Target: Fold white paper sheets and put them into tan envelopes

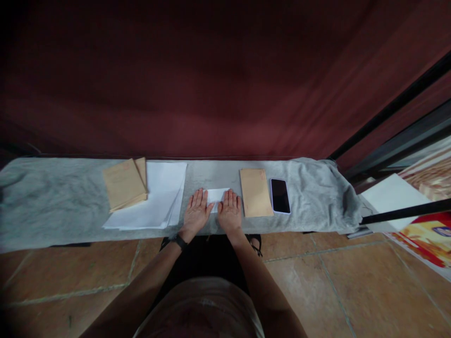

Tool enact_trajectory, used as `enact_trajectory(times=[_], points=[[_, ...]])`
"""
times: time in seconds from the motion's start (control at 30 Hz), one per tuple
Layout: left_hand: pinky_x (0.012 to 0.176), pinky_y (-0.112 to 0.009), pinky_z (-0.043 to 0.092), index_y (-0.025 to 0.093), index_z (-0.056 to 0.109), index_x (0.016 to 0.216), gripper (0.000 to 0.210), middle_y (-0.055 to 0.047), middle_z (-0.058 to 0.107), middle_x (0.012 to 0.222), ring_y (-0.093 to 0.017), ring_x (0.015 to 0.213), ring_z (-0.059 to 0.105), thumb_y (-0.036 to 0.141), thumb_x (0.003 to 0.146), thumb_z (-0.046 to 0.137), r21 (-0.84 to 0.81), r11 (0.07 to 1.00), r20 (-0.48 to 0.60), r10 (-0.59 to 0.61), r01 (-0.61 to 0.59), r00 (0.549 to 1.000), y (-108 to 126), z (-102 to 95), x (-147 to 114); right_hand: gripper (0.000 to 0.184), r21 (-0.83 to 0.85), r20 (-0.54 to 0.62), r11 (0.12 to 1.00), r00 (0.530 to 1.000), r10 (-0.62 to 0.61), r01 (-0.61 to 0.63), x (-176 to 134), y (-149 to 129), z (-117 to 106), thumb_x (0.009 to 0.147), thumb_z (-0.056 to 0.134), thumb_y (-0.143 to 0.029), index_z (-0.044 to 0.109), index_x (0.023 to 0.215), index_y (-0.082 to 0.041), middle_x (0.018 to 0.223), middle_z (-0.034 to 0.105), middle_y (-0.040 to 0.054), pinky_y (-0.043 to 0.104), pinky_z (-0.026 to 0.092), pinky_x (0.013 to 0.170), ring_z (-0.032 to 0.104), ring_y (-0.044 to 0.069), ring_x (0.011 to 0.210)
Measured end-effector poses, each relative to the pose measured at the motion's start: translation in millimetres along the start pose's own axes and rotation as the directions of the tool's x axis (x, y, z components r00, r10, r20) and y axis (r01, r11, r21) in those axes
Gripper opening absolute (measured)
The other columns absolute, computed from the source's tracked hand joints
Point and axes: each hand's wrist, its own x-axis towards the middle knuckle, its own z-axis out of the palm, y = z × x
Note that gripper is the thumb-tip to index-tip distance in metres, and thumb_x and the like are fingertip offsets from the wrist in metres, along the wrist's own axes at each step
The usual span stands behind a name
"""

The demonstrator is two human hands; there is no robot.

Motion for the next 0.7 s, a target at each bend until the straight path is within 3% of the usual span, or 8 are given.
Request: enact_trajectory(times=[0.7], points=[[0.123,-0.051,0.023,0.005,0.034,0.154,0.069,-0.020,0.032,0.160,-0.030,0.152,0.024,0.050,0.102,0.031,-0.014,0.999,-0.036,-0.032,0.031,0.999,-6.6,0.1,-18.7,0.055,-0.001,0.022,0.999,0.999,0.037,-0.037,2.9,-3.0,-5.2,0.103,0.039,-0.030,0.039,0.151,-0.003,0.156,0.039,0.0231,0.052,0.026,0.119,0.036,0.030,0.146]])
